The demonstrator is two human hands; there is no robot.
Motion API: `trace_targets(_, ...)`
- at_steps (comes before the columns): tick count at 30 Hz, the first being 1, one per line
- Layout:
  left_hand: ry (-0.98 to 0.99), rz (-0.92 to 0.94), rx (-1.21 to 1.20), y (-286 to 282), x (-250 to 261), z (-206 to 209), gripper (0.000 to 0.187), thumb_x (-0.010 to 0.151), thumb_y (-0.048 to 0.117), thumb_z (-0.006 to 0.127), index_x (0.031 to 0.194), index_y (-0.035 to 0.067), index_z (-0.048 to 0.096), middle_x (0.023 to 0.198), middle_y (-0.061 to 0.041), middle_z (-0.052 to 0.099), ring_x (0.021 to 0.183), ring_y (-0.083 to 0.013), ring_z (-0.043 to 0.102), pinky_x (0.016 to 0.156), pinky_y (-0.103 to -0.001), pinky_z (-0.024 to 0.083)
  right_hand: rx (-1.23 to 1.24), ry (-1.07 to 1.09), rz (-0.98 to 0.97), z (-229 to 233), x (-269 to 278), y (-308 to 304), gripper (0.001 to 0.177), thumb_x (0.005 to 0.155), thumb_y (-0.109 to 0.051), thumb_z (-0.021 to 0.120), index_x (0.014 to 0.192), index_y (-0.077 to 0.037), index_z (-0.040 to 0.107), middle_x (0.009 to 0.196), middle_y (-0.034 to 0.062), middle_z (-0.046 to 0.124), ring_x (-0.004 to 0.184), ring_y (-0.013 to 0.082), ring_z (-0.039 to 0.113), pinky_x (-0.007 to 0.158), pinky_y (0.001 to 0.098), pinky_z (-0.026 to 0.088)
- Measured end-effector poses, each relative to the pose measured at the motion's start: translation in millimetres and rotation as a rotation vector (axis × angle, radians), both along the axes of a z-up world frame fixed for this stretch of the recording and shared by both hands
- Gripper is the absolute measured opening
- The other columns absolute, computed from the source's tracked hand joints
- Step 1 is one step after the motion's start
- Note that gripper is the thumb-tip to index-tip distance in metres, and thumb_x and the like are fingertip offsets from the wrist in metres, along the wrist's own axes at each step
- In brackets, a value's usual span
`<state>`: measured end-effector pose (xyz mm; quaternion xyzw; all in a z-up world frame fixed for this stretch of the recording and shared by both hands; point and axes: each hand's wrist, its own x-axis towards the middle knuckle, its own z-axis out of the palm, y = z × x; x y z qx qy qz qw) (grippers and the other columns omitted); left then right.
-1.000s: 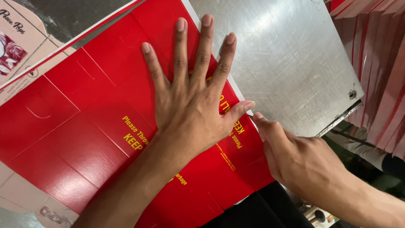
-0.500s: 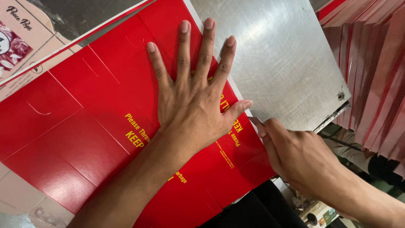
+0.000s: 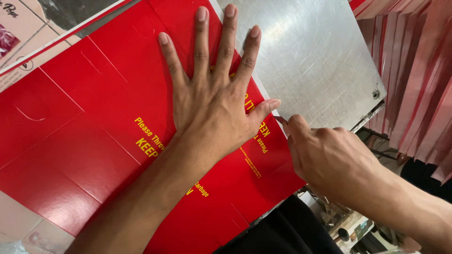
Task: The person uses a utility knife to cut the edges of red cardboard sheets on a metal table. They then move to a different area to stack the cut sheets and place them on a nearby surface.
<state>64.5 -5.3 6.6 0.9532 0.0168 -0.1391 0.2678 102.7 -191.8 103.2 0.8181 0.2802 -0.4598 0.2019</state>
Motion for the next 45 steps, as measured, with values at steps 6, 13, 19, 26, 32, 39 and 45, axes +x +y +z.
trace_targets(6, 0.051, -0.034, -0.031, 4, 3, 3, 0.110, 0.099, 0.088, 0.051, 0.174, 0.020, 0.009, 0.172, -0.015, -0.007, 0.157, -0.0425, -0.007, 0.119, -0.083, 0.002, -0.043, -0.016, -0.028, 0, -5, 3, 0.014, 0.109, -0.027, 0.040, 0.110, -0.015, 0.047, 0.037, 0.0005, 0.049, 0.026, 0.0241, 0.048, 0.032, 0.0403, 0.037)
trace_targets(13, 0.036, -0.004, -0.063, 3, 2, 1, 0.109, 0.097, 0.087, 0.052, 0.173, 0.020, 0.014, 0.173, -0.015, -0.003, 0.157, -0.0420, -0.006, 0.120, -0.083, 0.000, -0.016, -0.041, -0.018, -2, -13, -8, 0.012, 0.108, -0.026, 0.042, 0.111, -0.015, 0.047, 0.037, -0.0003, 0.049, 0.025, 0.0225, 0.045, 0.031, 0.0385, 0.035)
trace_targets(19, 0.061, -0.030, -0.032, 4, 3, 4, 0.111, 0.100, 0.088, 0.054, 0.174, 0.019, 0.008, 0.172, -0.015, -0.006, 0.158, -0.0434, -0.005, 0.120, -0.083, 0.002, 0.014, -0.065, 0.023, -5, -19, -22, 0.016, 0.108, -0.031, 0.044, 0.112, -0.015, 0.045, 0.047, 0.0029, 0.062, 0.029, 0.0278, 0.055, 0.031, 0.0413, 0.039)
trace_targets(26, 0.051, -0.015, -0.035, 3, 3, 4, 0.111, 0.098, 0.088, 0.054, 0.174, 0.020, 0.012, 0.172, -0.014, -0.005, 0.158, -0.0429, -0.004, 0.120, -0.083, 0.003, 0.042, -0.083, 0.092, -1, -27, -39, 0.012, 0.106, -0.026, 0.044, 0.104, -0.014, 0.045, 0.050, 0.0006, 0.051, 0.027, 0.0280, 0.050, 0.028, 0.0417, 0.035)
trace_targets(32, 0.077, -0.022, -0.034, 3, 4, 4, 0.110, 0.097, 0.088, 0.050, 0.174, 0.021, 0.011, 0.172, -0.013, -0.006, 0.157, -0.0411, -0.008, 0.119, -0.083, 0.001, 0.020, -0.061, 0.082, -2, -29, -47, 0.019, 0.107, -0.034, 0.045, 0.103, -0.015, 0.043, 0.050, 0.0004, 0.059, 0.031, 0.0279, 0.056, 0.031, 0.0413, 0.038)
trace_targets(39, 0.144, -0.093, 0.043, 6, 9, 7, 0.116, 0.099, 0.100, 0.051, 0.173, 0.027, 0.000, 0.172, -0.012, -0.012, 0.158, -0.0438, -0.009, 0.120, -0.082, 0.003, 0.003, 0.067, -0.870, 15, 24, -25, 0.041, 0.109, -0.034, 0.045, 0.094, -0.012, 0.076, 0.051, 0.0073, 0.069, 0.044, 0.0189, 0.060, 0.051, 0.0329, 0.051)
trace_targets(45, 0.028, -0.080, 0.145, -2, 2, 5, 0.116, 0.098, 0.103, 0.046, 0.172, 0.023, 0.006, 0.175, -0.016, 0.000, 0.160, -0.0478, 0.003, 0.120, -0.082, 0.007, 0.529, 0.015, -1.279, 5, -36, -141, 0.045, 0.093, -0.024, 0.075, 0.055, -0.006, 0.061, 0.047, 0.0031, 0.054, 0.043, 0.0127, 0.048, 0.044, 0.0294, 0.037)
